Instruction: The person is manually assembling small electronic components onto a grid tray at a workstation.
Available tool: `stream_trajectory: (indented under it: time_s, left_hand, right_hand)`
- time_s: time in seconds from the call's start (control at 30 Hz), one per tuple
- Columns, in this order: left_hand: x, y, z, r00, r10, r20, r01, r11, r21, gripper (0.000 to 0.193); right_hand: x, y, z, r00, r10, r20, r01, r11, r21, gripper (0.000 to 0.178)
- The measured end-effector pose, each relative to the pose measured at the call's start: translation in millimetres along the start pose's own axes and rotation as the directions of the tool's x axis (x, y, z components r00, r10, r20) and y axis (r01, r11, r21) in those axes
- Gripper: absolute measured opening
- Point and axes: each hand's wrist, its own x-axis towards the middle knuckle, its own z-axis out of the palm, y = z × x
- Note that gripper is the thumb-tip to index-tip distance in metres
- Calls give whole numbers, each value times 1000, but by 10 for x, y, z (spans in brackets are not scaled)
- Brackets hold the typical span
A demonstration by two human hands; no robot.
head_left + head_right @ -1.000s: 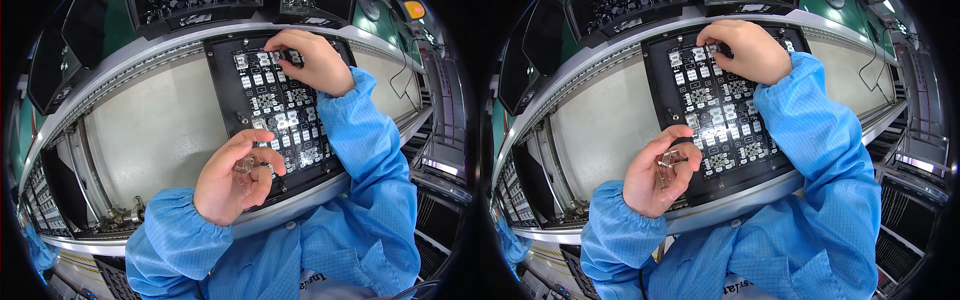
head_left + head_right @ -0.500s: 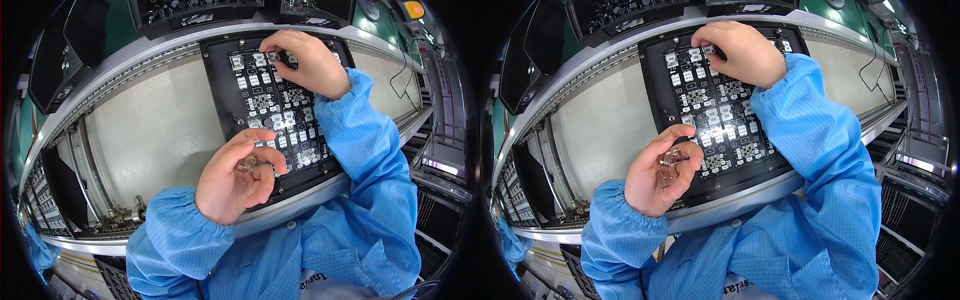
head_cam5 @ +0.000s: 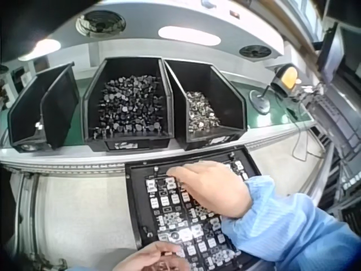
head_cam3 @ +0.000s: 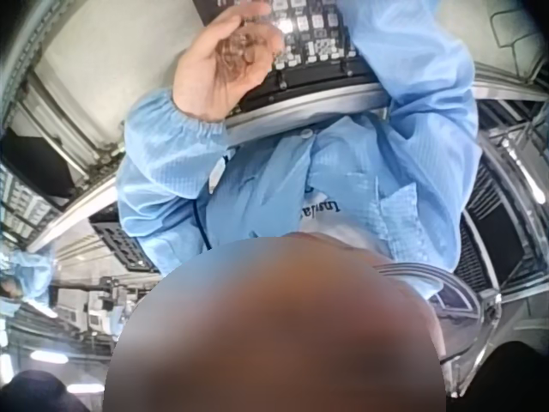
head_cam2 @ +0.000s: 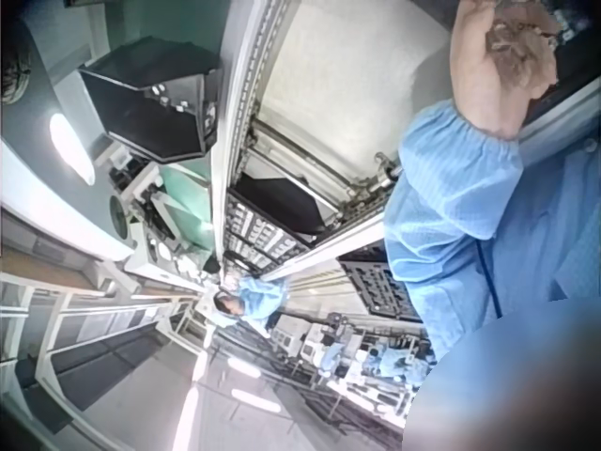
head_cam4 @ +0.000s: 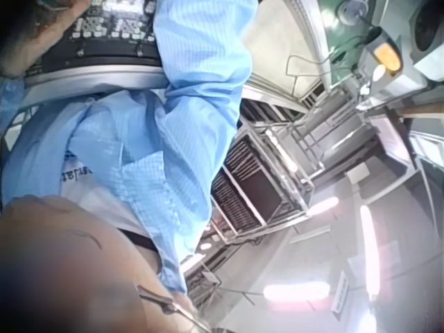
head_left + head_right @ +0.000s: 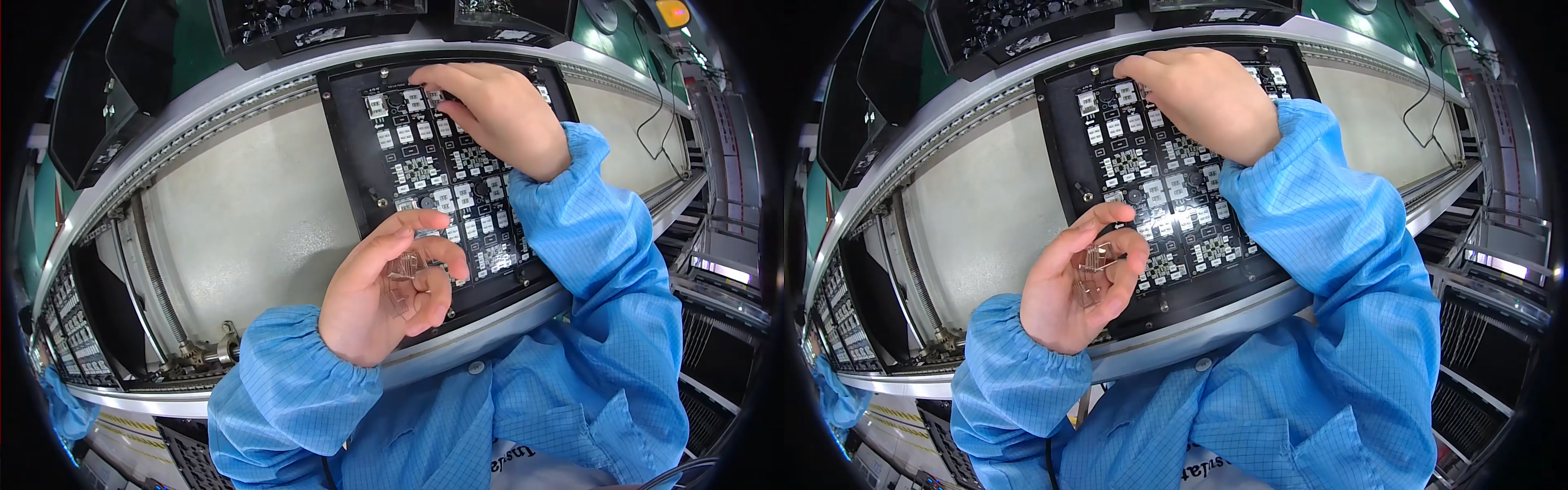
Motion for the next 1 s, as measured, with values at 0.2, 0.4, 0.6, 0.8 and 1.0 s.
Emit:
stream_trajectory:
  time_s: [0.2,0.4,0.6,0.8,1.0]
  left_hand:
    - [48,-20,-59,973,143,179,-118,982,-145,46]
    - [78,25,39,965,234,118,-233,972,-21,64]
    - [101,-9,18,960,261,103,-250,962,-107,62]
    - [110,9,22,954,296,49,-297,955,-1,54]
    - [78,71,36,903,418,-96,-324,812,486,32]
  right_hand:
    - [-5,165,74,1000,9,-10,-8,995,98,33]
    - [5,-64,-116,988,-41,-148,85,949,302,39]
    - [-167,-571,-263,972,-233,25,145,682,716,38]
    - [-175,-585,-199,986,-168,-19,136,721,680,32]
    - [-121,-461,-241,970,-233,-75,232,775,588,29]
